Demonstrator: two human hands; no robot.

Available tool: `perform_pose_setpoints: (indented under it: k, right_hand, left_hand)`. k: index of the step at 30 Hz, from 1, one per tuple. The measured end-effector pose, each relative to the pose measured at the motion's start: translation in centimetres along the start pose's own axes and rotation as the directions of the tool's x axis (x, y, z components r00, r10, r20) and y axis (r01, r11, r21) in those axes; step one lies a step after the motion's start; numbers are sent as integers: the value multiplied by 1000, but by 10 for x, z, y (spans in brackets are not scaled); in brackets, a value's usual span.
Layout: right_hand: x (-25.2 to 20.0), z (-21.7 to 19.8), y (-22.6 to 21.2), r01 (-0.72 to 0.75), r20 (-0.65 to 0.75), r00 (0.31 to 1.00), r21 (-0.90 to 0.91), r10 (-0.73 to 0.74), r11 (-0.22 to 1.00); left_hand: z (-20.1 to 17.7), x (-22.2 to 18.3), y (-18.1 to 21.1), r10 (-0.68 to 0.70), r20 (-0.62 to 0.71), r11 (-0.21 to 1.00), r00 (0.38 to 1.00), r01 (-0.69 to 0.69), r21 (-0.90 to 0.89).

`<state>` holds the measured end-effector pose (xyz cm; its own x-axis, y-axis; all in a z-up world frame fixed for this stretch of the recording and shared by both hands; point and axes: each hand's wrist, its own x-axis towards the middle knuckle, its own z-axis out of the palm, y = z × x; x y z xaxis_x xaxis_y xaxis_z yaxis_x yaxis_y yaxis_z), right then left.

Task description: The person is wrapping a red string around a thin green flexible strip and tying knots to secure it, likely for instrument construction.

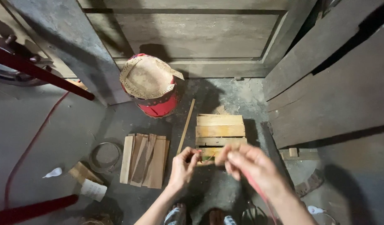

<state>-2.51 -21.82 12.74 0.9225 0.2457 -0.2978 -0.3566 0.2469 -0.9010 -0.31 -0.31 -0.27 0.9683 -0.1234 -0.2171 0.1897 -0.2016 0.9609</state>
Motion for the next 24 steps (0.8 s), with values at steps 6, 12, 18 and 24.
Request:
perform_pose_setpoints:
  k: [6,12,18,24]
  right_hand:
    - [40,-19,-12,156,-235,957,-67,-168,985]
    - [89,-57,28,217,-389,891,-88,-235,972]
    - [118,-81,77,-34,-488,871,52,55,998]
    - [124,-98,126,-130,-355,906,281,229,951]
  left_hand:
    - [12,-15,15,18,225,1000,974,-15,-14]
    - [9,-23,42,105,314,994,944,-89,-66]
    - [5,-31,55,205,347,961,915,-121,-250]
    - [2,-31,42,179,381,944,907,-49,-326]
